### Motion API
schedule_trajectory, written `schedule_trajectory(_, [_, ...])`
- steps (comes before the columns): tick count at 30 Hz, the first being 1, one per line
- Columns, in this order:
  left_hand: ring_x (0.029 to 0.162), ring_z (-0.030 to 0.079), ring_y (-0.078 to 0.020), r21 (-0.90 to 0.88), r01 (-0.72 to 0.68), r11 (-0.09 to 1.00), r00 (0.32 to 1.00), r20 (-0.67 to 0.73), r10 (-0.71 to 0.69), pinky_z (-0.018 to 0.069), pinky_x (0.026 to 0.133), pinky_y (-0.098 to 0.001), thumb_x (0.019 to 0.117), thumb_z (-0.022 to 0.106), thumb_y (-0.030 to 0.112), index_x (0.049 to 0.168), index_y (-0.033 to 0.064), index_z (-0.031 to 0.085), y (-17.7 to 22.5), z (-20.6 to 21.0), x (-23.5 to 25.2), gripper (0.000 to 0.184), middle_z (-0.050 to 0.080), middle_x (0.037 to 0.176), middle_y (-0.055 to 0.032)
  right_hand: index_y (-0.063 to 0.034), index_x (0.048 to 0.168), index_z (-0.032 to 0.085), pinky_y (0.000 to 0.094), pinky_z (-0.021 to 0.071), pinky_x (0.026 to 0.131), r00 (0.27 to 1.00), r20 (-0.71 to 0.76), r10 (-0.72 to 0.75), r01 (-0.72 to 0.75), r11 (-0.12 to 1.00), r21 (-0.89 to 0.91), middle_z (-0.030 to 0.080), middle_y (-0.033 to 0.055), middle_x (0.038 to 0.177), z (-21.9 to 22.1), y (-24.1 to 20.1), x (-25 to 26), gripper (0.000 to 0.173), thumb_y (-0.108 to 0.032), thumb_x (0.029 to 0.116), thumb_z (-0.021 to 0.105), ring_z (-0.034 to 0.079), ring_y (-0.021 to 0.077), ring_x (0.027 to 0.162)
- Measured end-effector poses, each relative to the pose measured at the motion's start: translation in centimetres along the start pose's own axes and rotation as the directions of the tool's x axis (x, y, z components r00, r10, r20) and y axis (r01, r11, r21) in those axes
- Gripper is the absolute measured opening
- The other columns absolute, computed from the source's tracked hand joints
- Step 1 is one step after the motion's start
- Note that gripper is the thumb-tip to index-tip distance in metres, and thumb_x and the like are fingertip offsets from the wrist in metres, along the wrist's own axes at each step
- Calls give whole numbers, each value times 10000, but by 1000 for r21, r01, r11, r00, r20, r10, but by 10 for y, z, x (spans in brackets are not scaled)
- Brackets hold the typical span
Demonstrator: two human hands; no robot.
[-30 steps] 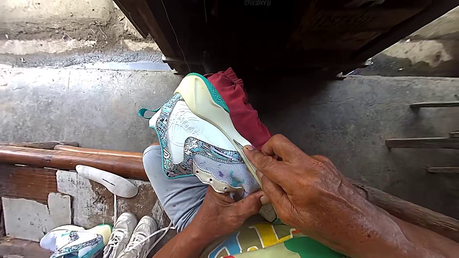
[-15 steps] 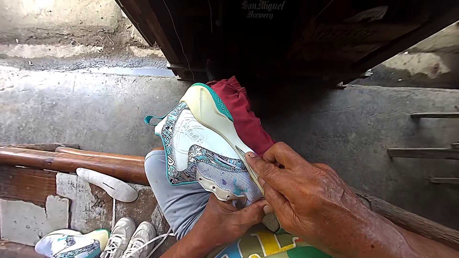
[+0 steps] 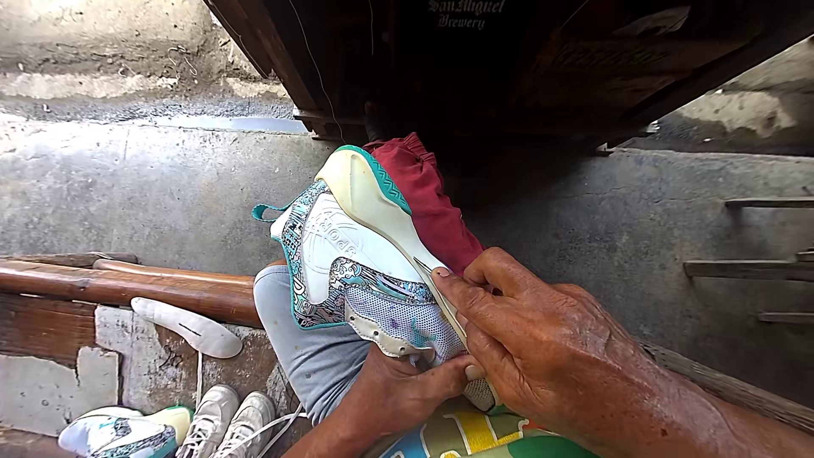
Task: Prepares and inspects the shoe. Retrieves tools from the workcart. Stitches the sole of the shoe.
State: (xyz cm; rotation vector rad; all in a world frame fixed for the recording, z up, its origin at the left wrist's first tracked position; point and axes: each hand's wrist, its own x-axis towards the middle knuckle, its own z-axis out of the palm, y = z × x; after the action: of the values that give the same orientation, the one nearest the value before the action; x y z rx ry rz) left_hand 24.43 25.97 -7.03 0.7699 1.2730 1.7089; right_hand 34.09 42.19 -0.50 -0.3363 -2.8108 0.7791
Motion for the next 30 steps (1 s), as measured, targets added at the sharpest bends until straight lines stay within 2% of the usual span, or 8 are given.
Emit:
schedule_trajectory(11, [966,713,-40,-11,16,1000,999,-36,-16,605,900,-258,882,779,39,1104,78,697,0,3,-2,240,757,1026,45,-88,1265,736,237,359,448,1000,-1,5,-5,1000,-4,586,61,945,-3,0,-6,403,-154,978,461,510,103,605])
schedule_trajectory(30, [978,708,-34,-28,13,1000,1000,13,-12,600,907,-254,883,776,27,1110,80,696,0,-2,0,246,755,1032,52,-81,1250,739,236,343,442,1000,7,-24,24,1000,-16,570,58,933,-1,0,0,383,-133,975,478,501,103,603])
